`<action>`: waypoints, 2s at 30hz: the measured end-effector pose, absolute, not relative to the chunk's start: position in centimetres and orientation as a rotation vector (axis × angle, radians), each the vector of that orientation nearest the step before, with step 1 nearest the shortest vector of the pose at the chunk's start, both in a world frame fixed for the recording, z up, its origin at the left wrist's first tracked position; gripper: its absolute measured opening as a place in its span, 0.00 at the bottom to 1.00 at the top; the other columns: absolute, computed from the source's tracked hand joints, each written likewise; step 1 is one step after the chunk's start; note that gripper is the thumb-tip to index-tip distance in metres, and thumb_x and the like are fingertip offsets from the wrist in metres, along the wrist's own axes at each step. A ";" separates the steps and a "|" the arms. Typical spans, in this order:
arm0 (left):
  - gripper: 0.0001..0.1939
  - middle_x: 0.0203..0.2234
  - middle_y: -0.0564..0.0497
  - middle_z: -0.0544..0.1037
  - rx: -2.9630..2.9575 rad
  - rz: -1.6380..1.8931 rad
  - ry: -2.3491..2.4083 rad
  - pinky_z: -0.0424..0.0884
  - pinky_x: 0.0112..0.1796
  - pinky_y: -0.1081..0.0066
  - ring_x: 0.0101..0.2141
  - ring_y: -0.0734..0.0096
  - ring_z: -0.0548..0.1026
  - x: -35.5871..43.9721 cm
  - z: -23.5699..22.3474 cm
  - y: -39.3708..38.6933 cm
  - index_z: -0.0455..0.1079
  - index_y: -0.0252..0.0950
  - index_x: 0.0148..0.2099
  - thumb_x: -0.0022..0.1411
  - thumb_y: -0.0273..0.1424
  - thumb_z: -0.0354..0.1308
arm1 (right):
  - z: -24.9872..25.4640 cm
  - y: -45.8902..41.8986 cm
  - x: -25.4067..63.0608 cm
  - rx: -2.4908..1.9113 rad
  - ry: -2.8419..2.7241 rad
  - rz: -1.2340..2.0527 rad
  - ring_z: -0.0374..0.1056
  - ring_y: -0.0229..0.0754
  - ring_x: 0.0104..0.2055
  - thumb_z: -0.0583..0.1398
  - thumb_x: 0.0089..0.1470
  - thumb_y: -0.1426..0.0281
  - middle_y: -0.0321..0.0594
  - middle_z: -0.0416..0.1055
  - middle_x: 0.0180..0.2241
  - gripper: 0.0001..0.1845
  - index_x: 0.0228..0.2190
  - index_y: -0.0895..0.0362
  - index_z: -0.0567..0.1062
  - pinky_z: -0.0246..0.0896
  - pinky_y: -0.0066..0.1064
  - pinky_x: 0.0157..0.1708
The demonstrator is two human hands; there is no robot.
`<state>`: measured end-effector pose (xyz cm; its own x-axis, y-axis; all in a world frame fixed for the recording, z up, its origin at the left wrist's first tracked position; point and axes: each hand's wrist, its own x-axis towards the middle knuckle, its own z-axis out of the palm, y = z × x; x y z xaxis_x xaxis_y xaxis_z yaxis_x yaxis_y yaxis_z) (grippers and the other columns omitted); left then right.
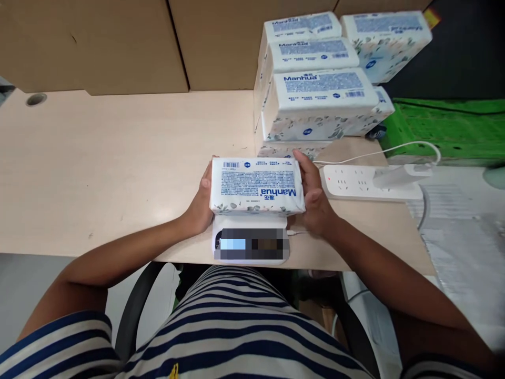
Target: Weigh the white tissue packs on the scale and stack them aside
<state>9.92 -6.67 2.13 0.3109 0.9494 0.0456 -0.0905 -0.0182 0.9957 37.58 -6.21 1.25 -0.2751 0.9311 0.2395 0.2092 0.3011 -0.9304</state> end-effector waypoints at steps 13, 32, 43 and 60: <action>0.54 0.75 0.44 0.66 1.128 1.144 0.915 0.52 0.76 0.35 0.80 0.38 0.48 9.1 2.1 -6.5 0.51 0.52 0.80 0.63 0.74 0.49 | 1.5 -4.8 37.8 -1.178 -1.562 0.740 0.58 0.63 0.78 0.30 0.60 0.28 0.40 0.59 0.77 0.52 0.76 0.31 0.52 0.56 0.63 0.73; 0.48 0.79 0.51 0.57 1.341 1.459 1.140 0.55 0.75 0.41 0.79 0.45 0.53 7.6 1.6 -4.9 0.65 0.58 0.73 0.64 0.75 0.35 | 2.3 -3.2 37.7 -1.288 -1.220 0.991 0.52 0.54 0.81 0.32 0.60 0.27 0.43 0.54 0.79 0.54 0.76 0.38 0.53 0.61 0.55 0.72; 0.45 0.80 0.50 0.56 1.282 1.424 1.163 0.54 0.76 0.42 0.79 0.46 0.52 7.9 1.7 -4.9 0.65 0.55 0.71 0.66 0.74 0.39 | 1.9 -3.6 38.1 -1.250 -1.231 0.996 0.48 0.55 0.82 0.34 0.60 0.26 0.40 0.54 0.79 0.52 0.75 0.34 0.55 0.58 0.58 0.73; 0.46 0.72 0.42 0.68 1.097 1.473 1.070 0.52 0.76 0.39 0.78 0.45 0.56 7.8 1.8 -4.8 0.72 0.48 0.67 0.63 0.73 0.52 | 1.2 -2.9 37.3 -1.167 -1.173 1.010 0.53 0.58 0.80 0.40 0.57 0.23 0.47 0.56 0.78 0.56 0.74 0.41 0.56 0.60 0.58 0.72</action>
<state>7.77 -4.78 1.78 -0.1197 0.9857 0.1182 -0.1922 -0.1398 0.9714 37.34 -2.91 1.20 0.1334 0.9813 0.1385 0.0091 0.1386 -0.9903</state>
